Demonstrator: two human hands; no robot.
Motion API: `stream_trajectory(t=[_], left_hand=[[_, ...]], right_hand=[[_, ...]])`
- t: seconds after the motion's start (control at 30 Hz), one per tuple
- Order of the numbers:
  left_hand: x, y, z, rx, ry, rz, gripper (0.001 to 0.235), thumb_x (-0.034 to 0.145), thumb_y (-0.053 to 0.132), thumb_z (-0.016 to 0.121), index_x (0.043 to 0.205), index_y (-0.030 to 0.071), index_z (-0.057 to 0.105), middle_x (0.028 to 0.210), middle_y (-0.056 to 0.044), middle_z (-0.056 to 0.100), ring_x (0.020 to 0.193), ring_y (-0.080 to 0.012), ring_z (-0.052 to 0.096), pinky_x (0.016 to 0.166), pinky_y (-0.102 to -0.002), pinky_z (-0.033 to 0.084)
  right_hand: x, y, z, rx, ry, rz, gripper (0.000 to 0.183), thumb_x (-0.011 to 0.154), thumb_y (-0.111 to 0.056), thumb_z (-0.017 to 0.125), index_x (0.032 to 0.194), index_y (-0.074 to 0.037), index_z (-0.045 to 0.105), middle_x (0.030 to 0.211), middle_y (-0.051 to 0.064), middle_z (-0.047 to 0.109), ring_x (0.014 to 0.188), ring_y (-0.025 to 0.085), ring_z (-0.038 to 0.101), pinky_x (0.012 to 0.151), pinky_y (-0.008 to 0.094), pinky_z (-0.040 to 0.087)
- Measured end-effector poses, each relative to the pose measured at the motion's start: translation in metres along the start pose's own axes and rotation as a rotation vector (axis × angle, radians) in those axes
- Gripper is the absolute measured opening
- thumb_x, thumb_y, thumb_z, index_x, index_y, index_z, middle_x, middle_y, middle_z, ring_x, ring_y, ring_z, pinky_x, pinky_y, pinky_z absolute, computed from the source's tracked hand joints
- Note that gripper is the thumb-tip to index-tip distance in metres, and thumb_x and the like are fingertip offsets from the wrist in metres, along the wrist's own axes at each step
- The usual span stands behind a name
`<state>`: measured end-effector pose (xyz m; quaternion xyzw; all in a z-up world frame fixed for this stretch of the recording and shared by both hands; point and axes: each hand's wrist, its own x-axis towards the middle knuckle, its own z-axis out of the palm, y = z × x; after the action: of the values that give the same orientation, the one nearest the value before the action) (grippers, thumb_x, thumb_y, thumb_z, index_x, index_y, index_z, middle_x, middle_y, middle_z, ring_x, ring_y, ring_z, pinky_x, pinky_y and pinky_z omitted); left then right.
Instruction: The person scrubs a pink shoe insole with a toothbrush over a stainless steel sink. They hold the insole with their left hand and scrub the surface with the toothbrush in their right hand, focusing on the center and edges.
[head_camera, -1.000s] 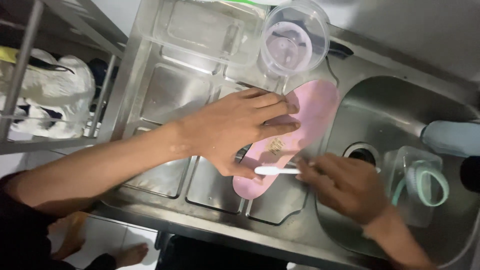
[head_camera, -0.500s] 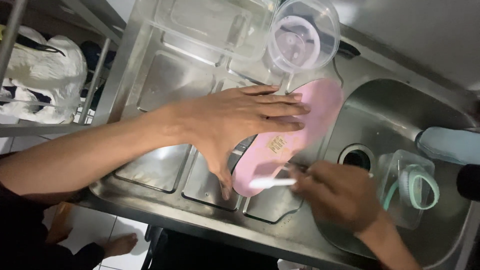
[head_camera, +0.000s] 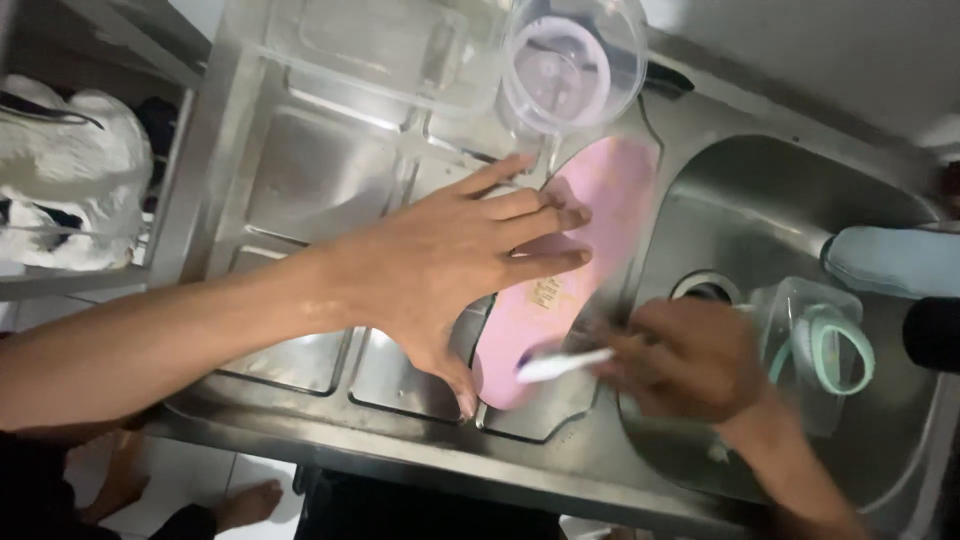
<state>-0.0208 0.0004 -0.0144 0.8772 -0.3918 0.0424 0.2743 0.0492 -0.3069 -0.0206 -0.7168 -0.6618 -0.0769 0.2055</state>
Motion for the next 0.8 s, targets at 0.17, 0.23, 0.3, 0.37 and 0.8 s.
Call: stream_trajectory(t=[0.17,0.23,0.3,0.37,0.8], left_hand=[[-0.003,-0.002,-0.001,0.006,-0.052,-0.018,0.136,0.052,0.092,0.084,0.15,0.006,0.048,0.155,-0.022,0.042,0.149,-0.0368,0.034,0.123,-0.063,0.015],[-0.003,-0.003,0.0,-0.019,-0.05,-0.011,0.133,0.054,0.091,0.083,0.15,0.005,0.048,0.156,-0.022,0.04,0.15,-0.037,0.033,0.123,-0.064,0.015],[-0.005,-0.003,0.005,-0.079,-0.015,-0.011,0.134,0.059,0.094,0.069,0.152,0.001,0.045,0.165,-0.022,0.031,0.156,-0.0388,0.025,0.126,-0.062,0.014],[-0.006,-0.002,0.006,-0.072,-0.035,-0.018,0.135,0.058,0.091,0.077,0.154,0.002,0.043,0.166,-0.021,0.031,0.157,-0.0359,0.023,0.127,-0.059,0.012],[-0.002,-0.003,0.002,-0.047,-0.055,-0.035,0.135,0.06,0.093,0.073,0.157,0.004,0.04,0.168,-0.019,0.026,0.158,-0.0345,0.022,0.128,-0.057,0.008]], right_hand=[[0.014,-0.017,-0.002,-0.051,0.035,0.03,0.025,0.102,-0.035,0.065,0.123,-0.023,0.067,0.074,0.0,0.058,0.054,0.013,0.049,0.046,0.03,0.04],[0.025,-0.025,-0.003,0.05,0.015,0.002,0.024,0.1,-0.033,0.064,0.118,-0.017,0.068,0.081,0.003,0.063,0.058,0.016,0.056,0.048,0.032,0.044],[0.027,-0.022,-0.001,0.169,-0.064,-0.019,0.012,0.101,-0.025,0.057,0.101,-0.013,0.059,0.074,0.004,0.049,0.052,0.022,0.043,0.045,0.037,0.031],[0.016,-0.002,0.001,0.135,-0.022,0.012,0.019,0.098,-0.027,0.066,0.111,-0.014,0.064,0.086,0.006,0.062,0.06,0.021,0.055,0.049,0.037,0.039],[-0.003,0.006,0.004,0.082,0.02,-0.04,0.035,0.1,-0.032,0.069,0.13,-0.014,0.065,0.084,0.006,0.059,0.057,0.019,0.051,0.047,0.036,0.037]])
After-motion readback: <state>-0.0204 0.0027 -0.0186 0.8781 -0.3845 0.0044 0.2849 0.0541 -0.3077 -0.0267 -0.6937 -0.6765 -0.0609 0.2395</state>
